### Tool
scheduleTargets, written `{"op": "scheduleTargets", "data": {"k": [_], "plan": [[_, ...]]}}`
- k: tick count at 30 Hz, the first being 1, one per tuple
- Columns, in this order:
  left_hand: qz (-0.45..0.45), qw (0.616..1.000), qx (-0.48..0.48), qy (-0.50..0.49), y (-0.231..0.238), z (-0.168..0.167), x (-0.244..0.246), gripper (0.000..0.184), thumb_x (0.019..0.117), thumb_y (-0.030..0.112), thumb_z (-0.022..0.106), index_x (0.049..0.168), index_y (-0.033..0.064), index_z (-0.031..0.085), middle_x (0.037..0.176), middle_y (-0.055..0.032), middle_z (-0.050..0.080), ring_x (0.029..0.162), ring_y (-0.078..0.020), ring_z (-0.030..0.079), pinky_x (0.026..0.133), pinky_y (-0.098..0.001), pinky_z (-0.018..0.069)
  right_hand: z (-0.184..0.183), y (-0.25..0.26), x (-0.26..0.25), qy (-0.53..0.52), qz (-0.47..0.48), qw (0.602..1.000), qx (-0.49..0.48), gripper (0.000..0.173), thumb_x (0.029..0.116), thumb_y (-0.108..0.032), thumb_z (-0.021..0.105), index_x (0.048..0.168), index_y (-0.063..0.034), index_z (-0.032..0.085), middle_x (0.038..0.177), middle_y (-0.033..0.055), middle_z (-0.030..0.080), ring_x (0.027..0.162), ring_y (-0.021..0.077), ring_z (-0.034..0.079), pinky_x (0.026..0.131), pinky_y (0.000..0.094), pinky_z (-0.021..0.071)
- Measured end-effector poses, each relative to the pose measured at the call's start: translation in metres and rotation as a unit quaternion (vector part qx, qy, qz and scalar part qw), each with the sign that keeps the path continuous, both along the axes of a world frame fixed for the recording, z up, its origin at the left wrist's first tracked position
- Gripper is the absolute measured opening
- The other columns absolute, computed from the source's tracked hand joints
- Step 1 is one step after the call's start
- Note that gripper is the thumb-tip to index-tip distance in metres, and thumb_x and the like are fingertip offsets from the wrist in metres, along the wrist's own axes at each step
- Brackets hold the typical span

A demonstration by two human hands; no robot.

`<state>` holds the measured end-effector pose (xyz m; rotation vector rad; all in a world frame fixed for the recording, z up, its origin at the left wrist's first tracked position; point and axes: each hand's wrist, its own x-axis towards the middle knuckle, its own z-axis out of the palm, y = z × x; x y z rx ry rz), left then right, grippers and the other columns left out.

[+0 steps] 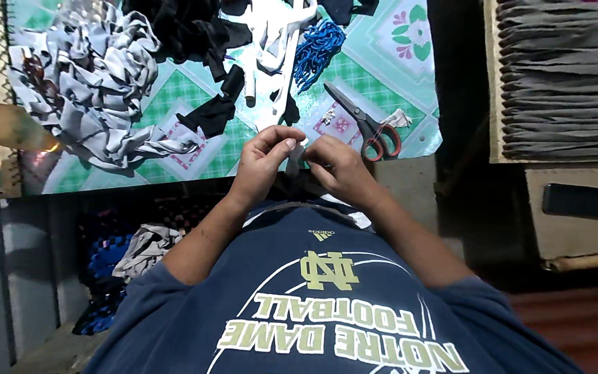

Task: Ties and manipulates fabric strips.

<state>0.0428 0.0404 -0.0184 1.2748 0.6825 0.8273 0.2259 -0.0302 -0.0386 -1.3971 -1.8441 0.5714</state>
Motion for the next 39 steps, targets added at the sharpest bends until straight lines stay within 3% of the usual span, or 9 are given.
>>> {"op": "scheduleTargets", "data": {"k": [4,9,13,17,20,25,29,33,39], "plan": [[0.02,1.0,-0.013,-0.005,0.0,0.003,0.0,0.02,0.1012,0.003,0.048,0.111,0.002,0.065,0.106,-0.0023,0.069,0.096,-0.0108,0.067,0.09,-0.0324,0.057,-0.005,0.001,0.004,0.04,-0.004,0.999,-0.033,0.022,0.0959,-0.002,0.053,0.111,0.0035,0.068,0.098,0.0173,0.071,0.088,0.0272,0.071,0.081,0.0452,0.0581],[0.034,0.999,-0.032,-0.019,0.0,0.004,0.001,0.02,0.1016,0.002,0.047,0.112,0.0017,0.065,0.106,-0.0028,0.069,0.096,-0.0114,0.068,0.09,-0.0324,0.0575,-0.008,0.001,0.003,0.221,0.013,0.97,-0.099,0.017,0.1005,-0.004,0.048,0.107,0.0033,0.062,0.092,0.005,0.064,0.078,0.0029,0.061,0.072,0.0197,0.0543],[0.04,0.998,-0.035,-0.03,0.001,0.005,0.001,0.022,0.1014,0.002,0.046,0.113,0.0016,0.065,0.107,-0.0032,0.07,0.095,-0.0121,0.068,0.089,-0.033,0.0581,-0.009,0.003,-0.001,0.296,0.008,0.949,-0.108,0.015,0.0994,-0.005,0.046,0.107,0.0011,0.058,0.089,-0.0006,0.06,0.072,-0.0007,0.055,0.066,0.0168,0.0485],[0.036,0.997,-0.027,-0.057,0.001,0.003,0.001,0.024,0.1011,0.002,0.047,0.112,0.0008,0.067,0.105,-0.0047,0.072,0.095,-0.0139,0.069,0.09,-0.0348,0.0581,-0.01,0.006,-0.011,0.334,0.006,0.934,-0.125,0.02,0.0979,-0.011,0.062,0.114,0.0013,0.062,0.077,-0.0055,0.055,0.061,-0.0026,0.048,0.058,0.0146,0.0424],[0.047,0.997,-0.018,-0.062,0.0,0.0,-0.002,0.024,0.1015,0.004,0.047,0.112,0.0021,0.068,0.102,-0.0036,0.072,0.093,-0.0132,0.069,0.09,-0.0343,0.0578,-0.009,0.006,-0.015,0.352,-0.008,0.929,-0.115,0.007,0.0964,-0.008,0.065,0.098,-0.0013,0.066,0.079,-0.0047,0.063,0.066,-0.0028,0.055,0.062,0.0152,0.0484],[0.026,0.996,-0.045,0.072,-0.003,-0.007,-0.01,0.027,0.1074,0.018,0.039,0.092,0.0117,0.061,0.082,0.0058,0.066,0.081,-0.0064,0.066,0.081,-0.0297,0.0577,-0.001,0.003,-0.011,0.378,0.0,0.919,-0.113,0.009,0.0965,-0.006,0.065,0.102,0.0003,0.068,0.085,-0.0026,0.069,0.071,-0.0003,0.061,0.066,0.018,0.0537],[-0.075,0.99,-0.073,0.092,-0.01,-0.013,-0.006,0.041,0.1102,0.034,0.037,0.112,0.0058,0.066,0.1,0.0027,0.069,0.095,-0.0045,0.066,0.089,-0.0291,0.056,0.004,-0.001,-0.012,0.344,0.041,0.931,-0.114,0.008,0.0955,-0.005,0.066,0.099,0.0009,0.069,0.081,-0.0034,0.067,0.067,-0.0023,0.059,0.063,0.0159,0.0517],[-0.001,0.982,-0.187,-0.04,0.004,-0.001,0.001,0.035,0.1092,0.014,0.041,0.141,0.0035,0.05,0.103,-0.0051,0.074,0.091,-0.0128,0.072,0.085,-0.0295,0.059,0.005,-0.006,-0.013,0.305,0.083,0.941,-0.122,0.007,0.0947,-0.003,0.066,0.097,0.0021,0.069,0.079,-0.0016,0.068,0.064,-0.0021,0.059,0.06,0.0153,0.0523],[0.109,0.966,-0.207,-0.11,0.049,0.018,-0.014,0.029,0.1105,0.012,0.037,0.132,0.0083,0.056,0.087,0.0005,0.07,0.08,-0.011,0.07,0.08,-0.0288,0.0602,-0.001,-0.013,-0.004,0.272,0.106,0.944,-0.157,0.006,0.0931,-0.005,0.067,0.094,-0.0004,0.07,0.072,-0.003,0.064,0.058,-0.002,0.055,0.055,0.0151,0.0491]]}}
